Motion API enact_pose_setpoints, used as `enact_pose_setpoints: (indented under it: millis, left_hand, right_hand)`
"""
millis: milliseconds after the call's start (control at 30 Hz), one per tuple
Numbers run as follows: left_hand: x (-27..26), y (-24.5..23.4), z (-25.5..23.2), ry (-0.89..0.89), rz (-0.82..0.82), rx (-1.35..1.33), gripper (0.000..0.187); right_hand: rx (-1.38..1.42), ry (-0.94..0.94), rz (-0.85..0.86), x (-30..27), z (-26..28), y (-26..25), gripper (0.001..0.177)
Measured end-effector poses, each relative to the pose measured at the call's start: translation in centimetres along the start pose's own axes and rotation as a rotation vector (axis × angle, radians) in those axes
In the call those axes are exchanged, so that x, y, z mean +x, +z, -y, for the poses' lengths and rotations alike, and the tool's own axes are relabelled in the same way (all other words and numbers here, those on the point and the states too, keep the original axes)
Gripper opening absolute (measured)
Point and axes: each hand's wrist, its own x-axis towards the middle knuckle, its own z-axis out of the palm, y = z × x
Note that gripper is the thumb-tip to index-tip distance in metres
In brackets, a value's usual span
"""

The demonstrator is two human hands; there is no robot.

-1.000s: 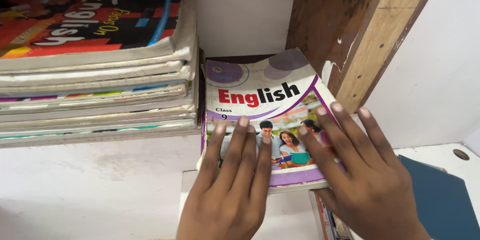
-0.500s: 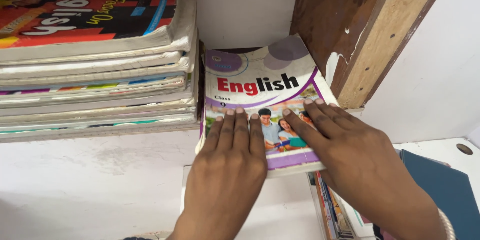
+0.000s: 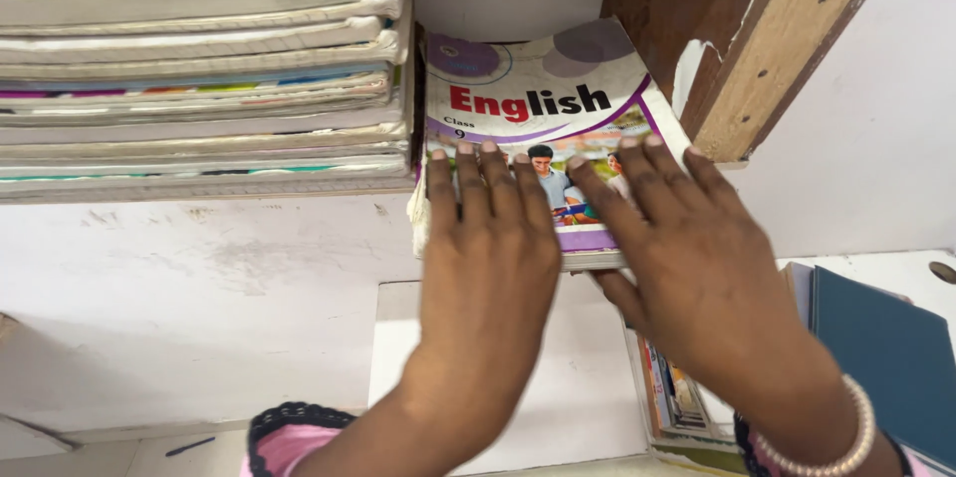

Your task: The person picks up books and notebooks from a table and places them onto a wooden shelf. They handle several textbooks and a question bank one at a time, arranging them in a neat stack on the shelf.

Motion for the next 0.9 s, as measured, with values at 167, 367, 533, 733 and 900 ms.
enact_pose_setpoints:
  millis: [167,367,533,733,900]
  left_hand:
    - [0.4,0.5,-0.5,-0.001,0.009,-0.048,0.051]
    - [0.5,1.4,-0.3,-0.009,-0.025,-0.086,0.047]
    - [1.5,2.6,0.0,-0.024,-0.058,-0.106,0.044]
    - [2.2,3.1,0.3,-0.015,-0.073,-0.053,0.045]
    - [1.8,3.5,0.3,-0.001,-0.079,-0.029,0.046]
  right_hand:
    - [-0.029,0.087,0.03,0.5,0.4,0.8,0.103]
    - [-0.042,0.096,0.03,0.6,-0.4,1.2,0.104]
    - [-0.1,0.099,0.043,2.1,-0.7,1.8,0.103]
    - [-0.023,0.055,0.053,3.3,-1.6,2.1,0.089]
    - [0.01,-0.067,-0.023,2.6,-2.3,2.3,0.088]
